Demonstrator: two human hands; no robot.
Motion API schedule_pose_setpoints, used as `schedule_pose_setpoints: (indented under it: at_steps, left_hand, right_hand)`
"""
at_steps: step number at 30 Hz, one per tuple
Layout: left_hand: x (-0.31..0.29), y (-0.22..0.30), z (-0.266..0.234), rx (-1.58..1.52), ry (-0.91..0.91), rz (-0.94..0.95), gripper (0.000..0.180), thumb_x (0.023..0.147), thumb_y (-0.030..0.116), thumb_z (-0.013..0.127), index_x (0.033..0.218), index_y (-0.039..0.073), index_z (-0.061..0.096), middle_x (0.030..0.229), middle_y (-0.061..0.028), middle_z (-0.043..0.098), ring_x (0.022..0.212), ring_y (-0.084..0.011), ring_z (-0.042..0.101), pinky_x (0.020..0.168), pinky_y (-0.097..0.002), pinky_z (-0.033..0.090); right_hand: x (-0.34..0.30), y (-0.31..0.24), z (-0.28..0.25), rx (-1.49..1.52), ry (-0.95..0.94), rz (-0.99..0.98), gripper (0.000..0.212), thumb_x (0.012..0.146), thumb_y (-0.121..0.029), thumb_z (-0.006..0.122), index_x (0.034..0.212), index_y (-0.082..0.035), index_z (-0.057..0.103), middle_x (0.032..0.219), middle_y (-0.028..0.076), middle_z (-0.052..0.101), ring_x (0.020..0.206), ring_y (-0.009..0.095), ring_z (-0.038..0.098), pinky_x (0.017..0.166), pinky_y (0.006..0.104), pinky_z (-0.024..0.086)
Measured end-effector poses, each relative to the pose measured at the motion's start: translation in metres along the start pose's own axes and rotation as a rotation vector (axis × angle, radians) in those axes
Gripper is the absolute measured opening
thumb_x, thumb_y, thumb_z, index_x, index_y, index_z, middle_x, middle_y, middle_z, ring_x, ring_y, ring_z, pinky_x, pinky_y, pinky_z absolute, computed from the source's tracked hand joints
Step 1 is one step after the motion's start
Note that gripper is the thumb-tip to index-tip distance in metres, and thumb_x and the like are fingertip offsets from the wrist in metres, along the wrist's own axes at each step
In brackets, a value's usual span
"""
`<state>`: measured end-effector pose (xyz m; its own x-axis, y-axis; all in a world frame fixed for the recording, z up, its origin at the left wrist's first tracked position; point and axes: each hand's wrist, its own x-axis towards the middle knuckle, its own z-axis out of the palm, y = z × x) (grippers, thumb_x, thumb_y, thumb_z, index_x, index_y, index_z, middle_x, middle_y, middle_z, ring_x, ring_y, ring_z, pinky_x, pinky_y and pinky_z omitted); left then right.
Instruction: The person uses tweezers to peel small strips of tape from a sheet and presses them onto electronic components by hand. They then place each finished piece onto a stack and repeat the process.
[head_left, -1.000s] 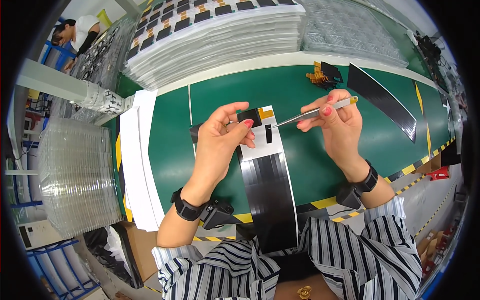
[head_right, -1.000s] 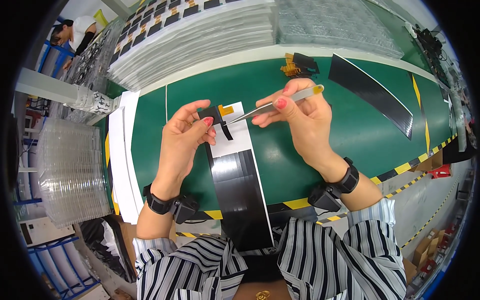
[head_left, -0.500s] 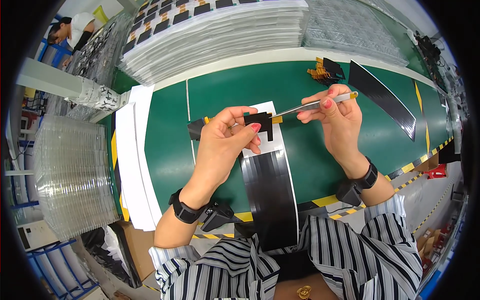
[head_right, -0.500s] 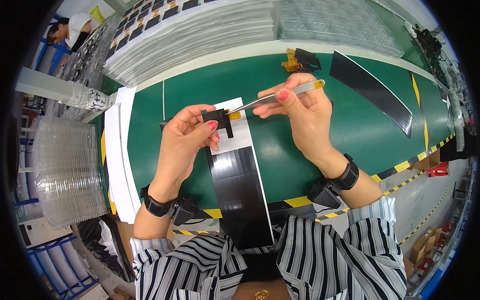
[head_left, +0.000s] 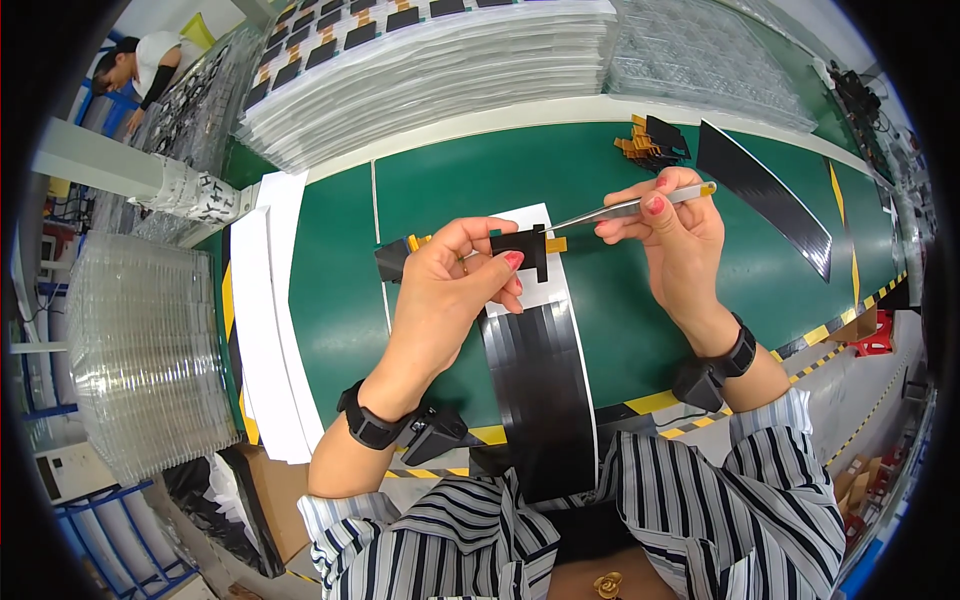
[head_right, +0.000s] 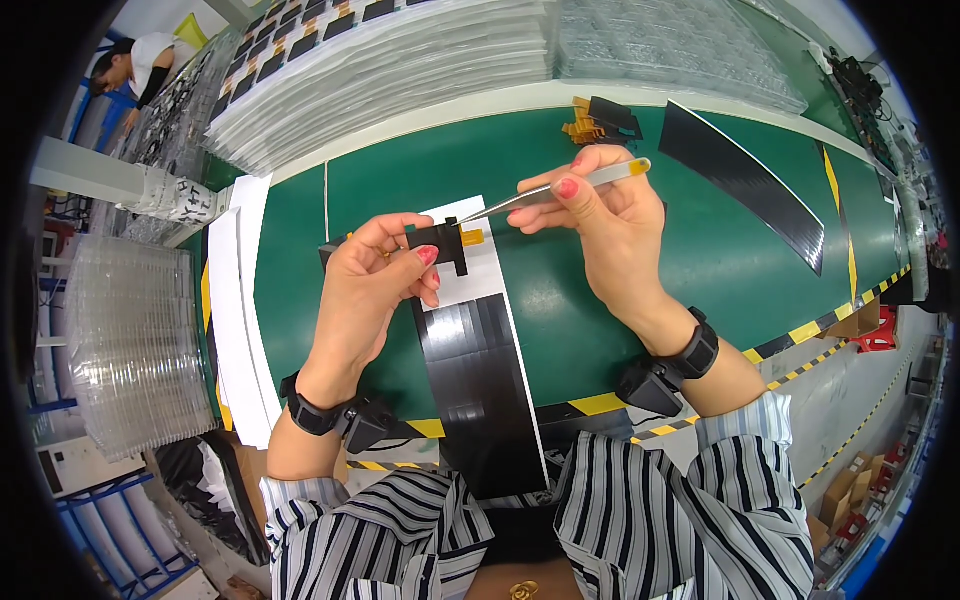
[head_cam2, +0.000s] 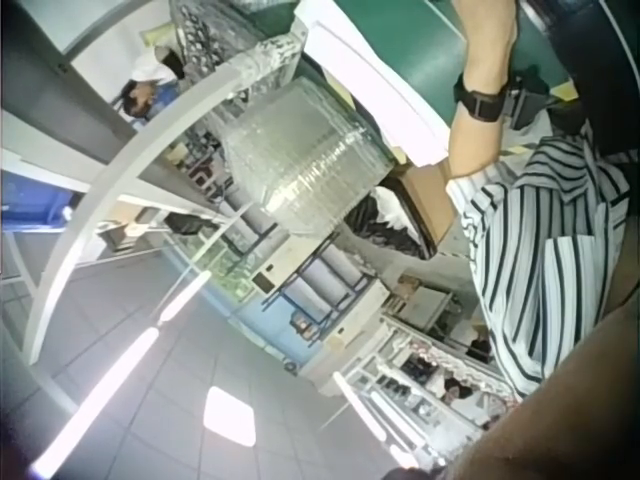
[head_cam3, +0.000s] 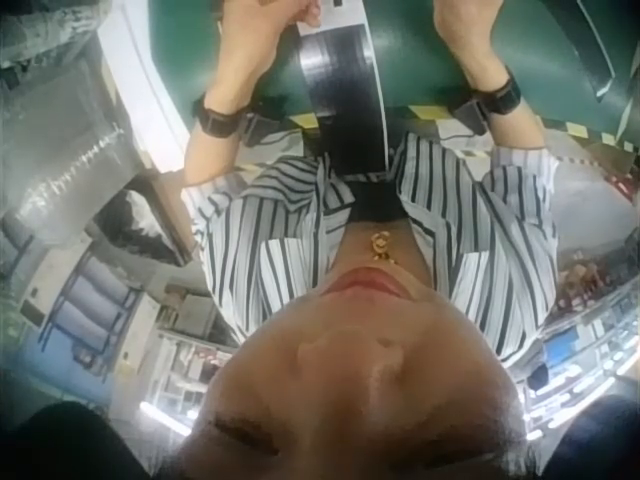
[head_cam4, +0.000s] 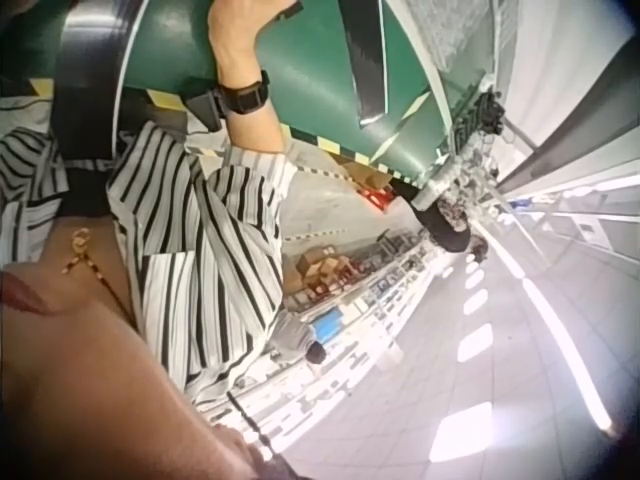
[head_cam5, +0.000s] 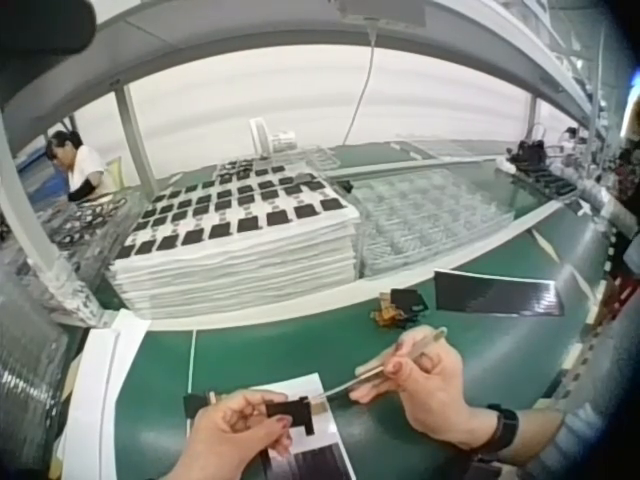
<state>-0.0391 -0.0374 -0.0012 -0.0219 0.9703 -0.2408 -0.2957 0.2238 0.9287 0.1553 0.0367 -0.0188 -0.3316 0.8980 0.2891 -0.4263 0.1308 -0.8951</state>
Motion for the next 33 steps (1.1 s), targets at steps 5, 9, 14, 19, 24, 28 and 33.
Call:
schedule_pose_setpoints:
  at_steps: [5, 9, 14, 19, 24, 28, 33]
  left_hand:
    - [0.000, 0.000, 0.002, -0.002, 0.007, -0.006, 0.021, 0.078, -0.002, 0.054, 0.100, -0.003, 0.052, 0.069, -0.0019, 0.048, 0.059, -0.0100, 0.055, 0.053, -0.0230, 0.049]
    - [0.000, 0.001, 0.002, -0.001, -0.003, -0.015, 0.022, 0.078, -0.002, 0.055, 0.100, -0.003, 0.052, 0.070, -0.0014, 0.047, 0.060, -0.0096, 0.055, 0.053, -0.0227, 0.049]
    - [-0.001, 0.003, 0.003, -0.023, -0.024, -0.028, 0.022, 0.078, -0.002, 0.055, 0.100, -0.003, 0.052, 0.069, -0.0015, 0.048, 0.061, -0.0095, 0.055, 0.053, -0.0222, 0.049]
    - [-0.002, 0.004, 0.005, -0.036, -0.134, -0.105, 0.019, 0.078, -0.002, 0.055, 0.097, -0.002, 0.052, 0.074, -0.0036, 0.052, 0.062, -0.0108, 0.056, 0.056, -0.0222, 0.050]
    - [-0.007, 0.002, 0.010, -0.204, -0.112, -0.115, 0.012, 0.079, -0.003, 0.053, 0.089, 0.001, 0.049, 0.082, -0.0068, 0.056, 0.072, -0.0147, 0.060, 0.065, -0.0250, 0.052]
    - [-0.004, 0.001, 0.025, -0.336, -0.076, -0.029, 0.010, 0.080, -0.004, 0.051, 0.084, 0.003, 0.045, 0.086, -0.0086, 0.057, 0.082, -0.0179, 0.060, 0.072, -0.0283, 0.052]
    - [-0.006, 0.002, 0.036, -0.336, -0.054, 0.053, 0.011, 0.080, -0.006, 0.050, 0.081, 0.003, 0.043, 0.091, -0.0099, 0.057, 0.085, -0.0180, 0.059, 0.077, -0.0301, 0.051]
  right_hand:
    - [0.001, 0.000, 0.000, -0.003, 0.002, 0.001, 0.012, 0.087, -0.011, 0.045, 0.093, -0.004, 0.038, 0.088, 0.021, 0.056, 0.070, 0.027, 0.062, 0.062, 0.0319, 0.052]
    - [0.001, 0.000, 0.000, 0.003, 0.004, 0.005, 0.012, 0.087, -0.011, 0.046, 0.093, -0.004, 0.038, 0.089, 0.021, 0.056, 0.070, 0.027, 0.062, 0.062, 0.0321, 0.052]
    - [0.000, -0.002, -0.001, -0.031, -0.012, -0.002, 0.014, 0.088, -0.014, 0.044, 0.097, -0.004, 0.039, 0.088, 0.019, 0.055, 0.072, 0.026, 0.060, 0.061, 0.0320, 0.052]
    - [-0.001, -0.009, 0.003, -0.156, 0.049, -0.200, 0.020, 0.090, -0.018, 0.040, 0.105, -0.004, 0.038, 0.087, 0.017, 0.054, 0.074, 0.024, 0.057, 0.061, 0.0304, 0.050]
    - [-0.007, -0.015, 0.005, -0.315, 0.009, -0.594, 0.023, 0.090, -0.019, 0.039, 0.107, -0.004, 0.043, 0.083, 0.013, 0.053, 0.070, 0.020, 0.052, 0.055, 0.0275, 0.045]
    - [-0.022, -0.038, 0.022, -0.822, -0.148, -0.515, 0.016, 0.082, 0.000, 0.051, 0.097, -0.002, 0.055, 0.079, 0.009, 0.053, 0.059, 0.013, 0.046, 0.048, 0.0234, 0.036]
    - [-0.021, -0.028, 0.027, -0.744, -0.079, -0.284, 0.020, 0.075, 0.007, 0.057, 0.092, -0.001, 0.059, 0.077, 0.007, 0.053, 0.058, 0.010, 0.046, 0.046, 0.0206, 0.034]
